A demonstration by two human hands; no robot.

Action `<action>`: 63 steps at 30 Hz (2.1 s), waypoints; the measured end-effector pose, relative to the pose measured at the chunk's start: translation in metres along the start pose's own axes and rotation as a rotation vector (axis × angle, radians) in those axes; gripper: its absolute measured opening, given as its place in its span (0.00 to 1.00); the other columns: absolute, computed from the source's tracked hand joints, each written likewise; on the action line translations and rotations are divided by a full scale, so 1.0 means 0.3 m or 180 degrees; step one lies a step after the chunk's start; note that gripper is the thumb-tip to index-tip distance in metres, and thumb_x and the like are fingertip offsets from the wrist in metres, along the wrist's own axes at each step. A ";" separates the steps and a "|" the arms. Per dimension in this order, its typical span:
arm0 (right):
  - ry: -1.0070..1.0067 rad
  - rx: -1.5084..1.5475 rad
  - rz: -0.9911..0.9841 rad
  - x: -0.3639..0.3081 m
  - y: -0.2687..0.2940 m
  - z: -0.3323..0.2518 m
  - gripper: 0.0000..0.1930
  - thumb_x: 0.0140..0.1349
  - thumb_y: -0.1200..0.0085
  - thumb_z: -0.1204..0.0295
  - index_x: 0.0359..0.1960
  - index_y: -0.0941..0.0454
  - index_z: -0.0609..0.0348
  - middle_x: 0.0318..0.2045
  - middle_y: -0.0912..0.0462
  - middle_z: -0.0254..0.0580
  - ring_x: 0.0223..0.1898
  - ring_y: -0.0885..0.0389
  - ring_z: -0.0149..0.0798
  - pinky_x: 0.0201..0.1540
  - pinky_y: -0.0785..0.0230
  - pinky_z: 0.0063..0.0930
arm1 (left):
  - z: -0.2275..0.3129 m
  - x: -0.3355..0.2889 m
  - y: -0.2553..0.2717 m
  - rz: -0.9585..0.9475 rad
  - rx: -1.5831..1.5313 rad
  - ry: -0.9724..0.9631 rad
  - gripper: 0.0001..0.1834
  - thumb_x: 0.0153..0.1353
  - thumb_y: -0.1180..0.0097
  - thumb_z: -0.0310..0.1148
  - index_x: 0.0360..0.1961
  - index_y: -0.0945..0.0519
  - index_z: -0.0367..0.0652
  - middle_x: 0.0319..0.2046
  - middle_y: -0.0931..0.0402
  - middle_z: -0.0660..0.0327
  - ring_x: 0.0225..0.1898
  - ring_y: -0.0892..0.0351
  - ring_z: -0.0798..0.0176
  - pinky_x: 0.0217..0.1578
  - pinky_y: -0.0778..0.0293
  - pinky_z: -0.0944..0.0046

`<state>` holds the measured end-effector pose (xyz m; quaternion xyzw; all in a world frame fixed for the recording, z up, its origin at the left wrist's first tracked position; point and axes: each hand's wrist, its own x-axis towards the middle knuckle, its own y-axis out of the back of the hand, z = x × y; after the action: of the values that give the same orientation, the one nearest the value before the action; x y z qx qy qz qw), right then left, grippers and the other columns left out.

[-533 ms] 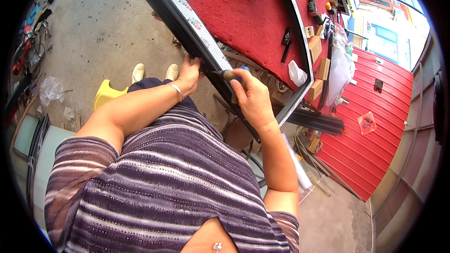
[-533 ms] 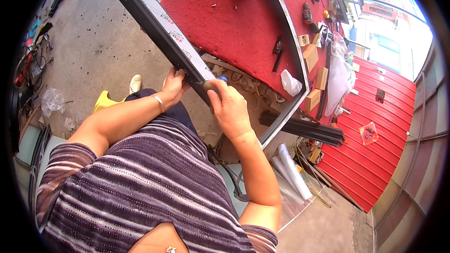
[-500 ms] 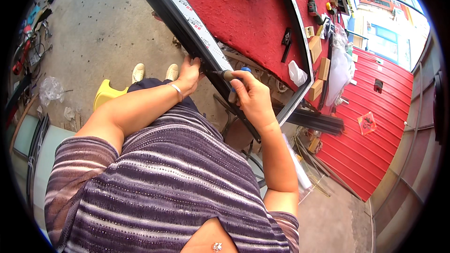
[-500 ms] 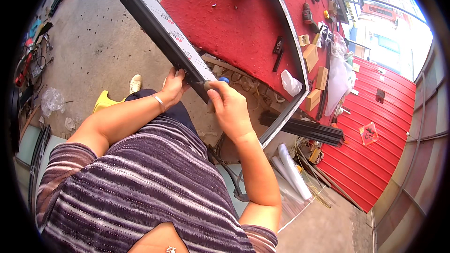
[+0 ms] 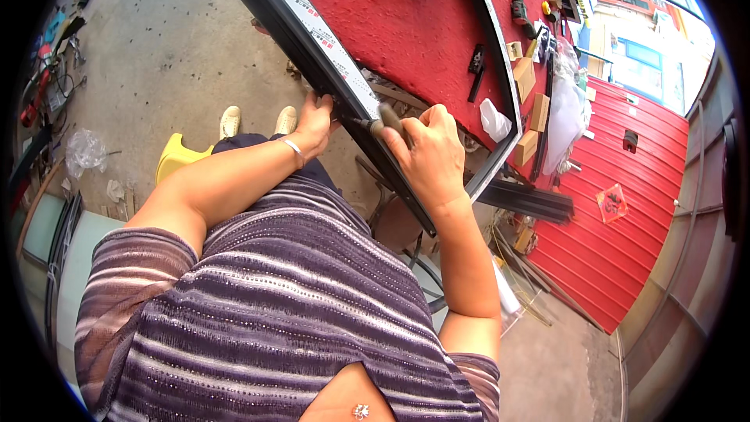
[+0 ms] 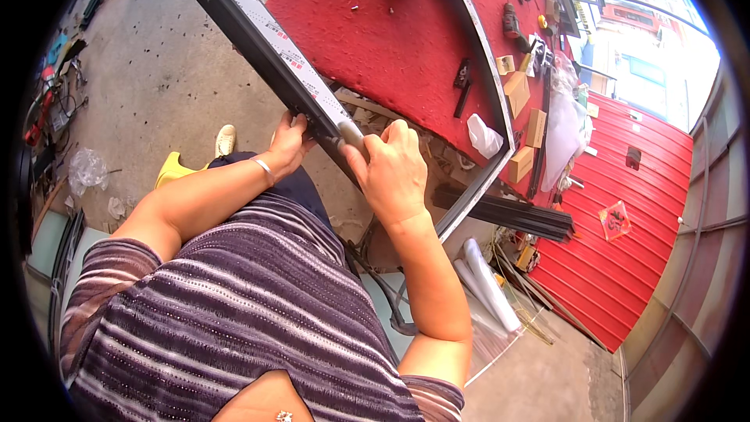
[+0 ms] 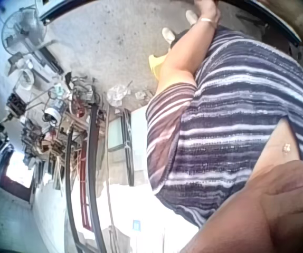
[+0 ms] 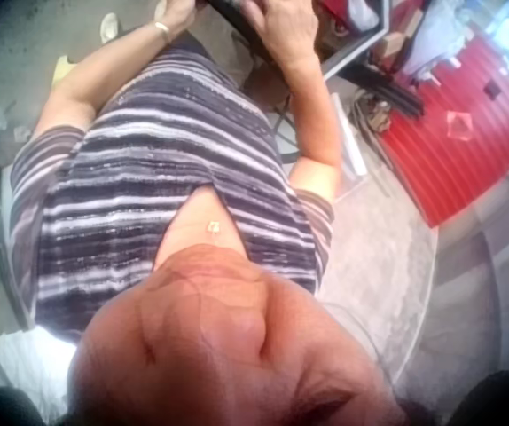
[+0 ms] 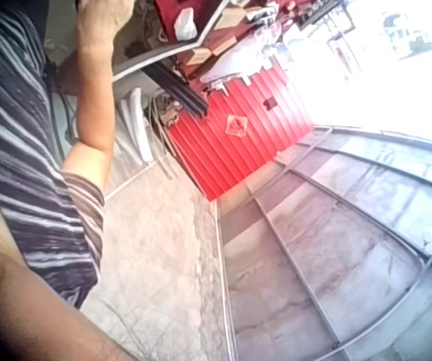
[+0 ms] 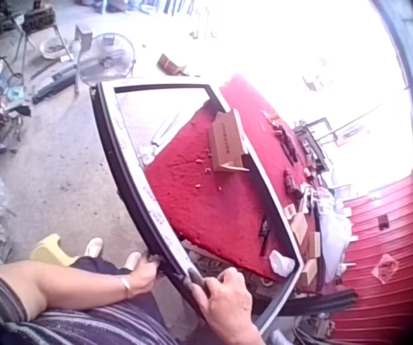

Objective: The person unboxes a handle and mounting hardware, then positions a handle base and uses a screwdriver to secure components onto a metal window frame.

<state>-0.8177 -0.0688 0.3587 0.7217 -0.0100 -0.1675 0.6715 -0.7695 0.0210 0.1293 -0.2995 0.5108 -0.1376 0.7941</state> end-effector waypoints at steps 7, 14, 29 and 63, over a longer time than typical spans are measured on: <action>-0.0460 0.0798 -0.0085 0.015 -0.013 0.018 0.10 0.64 0.48 0.70 0.46 0.27 0.54 0.32 0.22 0.54 0.36 0.22 0.59 0.39 0.30 0.47 | -0.027 0.021 0.016 -0.0111 0.0026 -0.0038 0.16 0.74 0.62 0.36 0.60 0.41 0.52 0.47 0.28 0.61 0.46 0.24 0.61 0.48 0.27 0.51; 0.0230 0.1782 -0.0531 -0.040 0.007 0.108 0.28 0.56 0.45 0.75 0.60 0.34 0.63 0.50 0.27 0.53 0.47 0.24 0.50 0.52 0.32 0.36 | -0.009 -0.005 0.019 -0.0112 0.0083 0.0016 0.17 0.74 0.61 0.38 0.61 0.41 0.53 0.50 0.28 0.61 0.49 0.24 0.59 0.51 0.29 0.48; -0.0800 0.2932 -0.0693 -0.055 -0.073 0.074 0.29 0.63 0.41 0.64 0.63 0.39 0.51 0.24 0.22 0.34 0.26 0.23 0.31 0.34 0.28 0.31 | 0.018 -0.014 0.004 -0.0178 0.0215 0.0045 0.16 0.74 0.63 0.37 0.61 0.41 0.53 0.51 0.28 0.59 0.50 0.24 0.58 0.51 0.28 0.47; 0.0511 0.0019 0.0059 -0.040 -0.066 0.074 0.27 0.56 0.40 0.56 0.57 0.28 0.52 0.23 0.20 0.41 0.28 0.19 0.46 0.34 0.29 0.38 | 0.044 -0.010 0.018 -0.0251 0.0424 0.0319 0.18 0.74 0.62 0.37 0.63 0.43 0.58 0.50 0.26 0.59 0.48 0.22 0.58 0.47 0.26 0.49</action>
<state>-0.8388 -0.0854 0.3412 0.7347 0.0367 -0.1029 0.6695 -0.7594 0.0311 0.1321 -0.2586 0.5273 -0.2172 0.7797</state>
